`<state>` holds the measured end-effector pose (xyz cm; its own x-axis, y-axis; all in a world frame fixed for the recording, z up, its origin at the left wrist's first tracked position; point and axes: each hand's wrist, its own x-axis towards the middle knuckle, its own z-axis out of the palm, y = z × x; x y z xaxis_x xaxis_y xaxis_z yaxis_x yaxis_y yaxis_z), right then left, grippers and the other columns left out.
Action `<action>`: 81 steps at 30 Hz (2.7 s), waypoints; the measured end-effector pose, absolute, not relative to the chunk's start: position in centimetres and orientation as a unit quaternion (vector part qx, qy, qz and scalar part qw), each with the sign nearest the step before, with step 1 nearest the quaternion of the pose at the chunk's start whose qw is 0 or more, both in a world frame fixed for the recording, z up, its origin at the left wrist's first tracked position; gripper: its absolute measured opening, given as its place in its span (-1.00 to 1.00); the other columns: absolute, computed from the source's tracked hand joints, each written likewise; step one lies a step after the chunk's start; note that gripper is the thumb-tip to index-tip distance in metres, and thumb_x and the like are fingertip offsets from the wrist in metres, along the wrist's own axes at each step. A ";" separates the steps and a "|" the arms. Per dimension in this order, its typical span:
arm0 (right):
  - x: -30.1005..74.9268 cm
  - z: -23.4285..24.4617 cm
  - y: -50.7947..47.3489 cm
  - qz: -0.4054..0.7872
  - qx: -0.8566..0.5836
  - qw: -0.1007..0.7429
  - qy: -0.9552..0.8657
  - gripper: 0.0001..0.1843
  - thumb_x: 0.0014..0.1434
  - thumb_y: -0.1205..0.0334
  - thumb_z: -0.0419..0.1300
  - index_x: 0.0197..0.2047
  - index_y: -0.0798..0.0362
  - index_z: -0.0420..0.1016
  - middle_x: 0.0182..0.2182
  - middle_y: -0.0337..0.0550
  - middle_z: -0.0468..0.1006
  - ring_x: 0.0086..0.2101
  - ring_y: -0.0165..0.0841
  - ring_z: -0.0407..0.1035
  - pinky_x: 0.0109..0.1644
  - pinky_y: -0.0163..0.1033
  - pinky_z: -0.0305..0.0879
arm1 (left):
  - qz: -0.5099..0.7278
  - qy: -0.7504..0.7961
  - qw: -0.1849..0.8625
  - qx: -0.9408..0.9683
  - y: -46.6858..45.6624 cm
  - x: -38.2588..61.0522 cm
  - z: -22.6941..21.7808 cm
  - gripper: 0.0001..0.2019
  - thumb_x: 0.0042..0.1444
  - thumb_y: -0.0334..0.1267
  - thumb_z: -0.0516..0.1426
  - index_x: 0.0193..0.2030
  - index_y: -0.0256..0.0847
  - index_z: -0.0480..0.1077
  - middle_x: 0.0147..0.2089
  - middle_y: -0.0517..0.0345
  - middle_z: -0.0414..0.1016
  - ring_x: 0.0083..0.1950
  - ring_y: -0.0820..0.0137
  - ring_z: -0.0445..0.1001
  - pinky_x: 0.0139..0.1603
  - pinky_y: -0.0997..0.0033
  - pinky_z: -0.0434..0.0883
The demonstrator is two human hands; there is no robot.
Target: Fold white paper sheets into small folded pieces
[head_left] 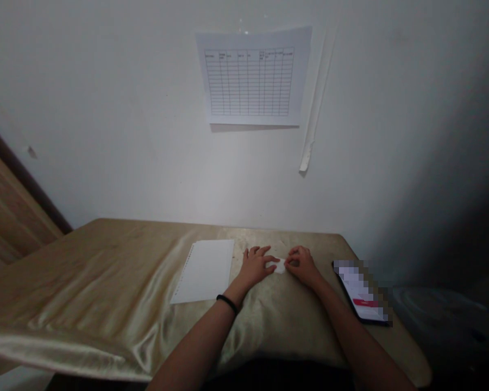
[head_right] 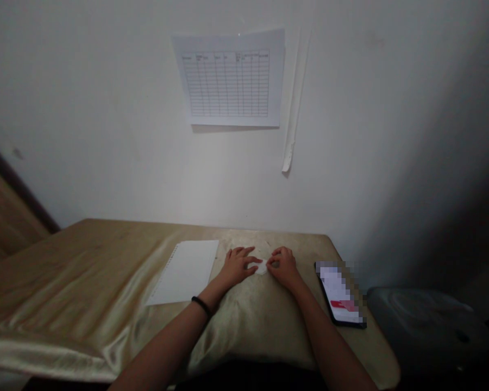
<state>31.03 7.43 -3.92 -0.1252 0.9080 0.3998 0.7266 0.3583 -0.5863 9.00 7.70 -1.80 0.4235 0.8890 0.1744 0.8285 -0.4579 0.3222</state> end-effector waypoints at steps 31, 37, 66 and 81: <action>30.6 -3.7 7.6 0.176 -0.518 0.321 -0.774 -0.93 0.09 0.22 0.32 -0.34 -0.05 0.66 -0.07 -0.08 0.48 0.05 -0.18 0.28 0.25 -0.03 0.16 | 0.157 0.511 0.086 0.841 7.6 8.9 -1.4 -0.69 0.23 0.07 0.17 0.11 0.42 0.47 0.41 0.25 0.25 0.39 0.02 0.14 0.37 -0.23 0.01; 30.7 -3.4 7.3 0.189 -0.513 0.321 -0.773 -0.95 0.03 0.28 0.34 -0.41 -0.07 0.64 -0.06 -0.11 0.50 0.07 -0.17 0.28 0.26 -0.02 0.16 | 0.154 0.514 0.087 0.839 7.7 8.9 -1.5 -0.69 0.23 0.05 0.18 0.12 0.40 0.47 0.41 0.26 0.24 0.39 0.04 0.14 0.38 -0.21 0.00; 31.0 -3.7 7.5 0.233 -0.502 0.363 -0.750 -0.96 -0.08 0.29 0.41 -0.48 -0.04 0.65 -0.09 -0.08 0.53 0.09 -0.15 0.27 0.30 0.01 0.10 | 0.152 0.513 0.089 0.840 8.0 8.8 -1.6 -0.68 0.21 0.08 0.19 0.12 0.42 0.46 0.41 0.26 0.25 0.39 0.03 0.14 0.38 -0.23 0.00; 30.4 -4.1 7.5 0.167 -0.536 0.392 -0.729 -0.84 0.05 0.25 0.33 -0.26 -0.09 0.70 -0.15 -0.07 0.48 0.00 -0.17 0.29 0.24 -0.01 0.20 | 0.181 0.518 0.089 0.832 8.2 8.8 -2.2 -0.52 0.16 0.07 0.23 0.22 0.16 0.42 0.38 0.16 0.31 0.37 0.06 0.18 0.39 -0.16 0.03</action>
<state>30.37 7.53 -4.12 -0.1184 0.9120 0.3927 0.6497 0.3703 -0.6639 8.78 8.18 -2.22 0.3986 0.8930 0.2089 0.8288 -0.4483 0.3349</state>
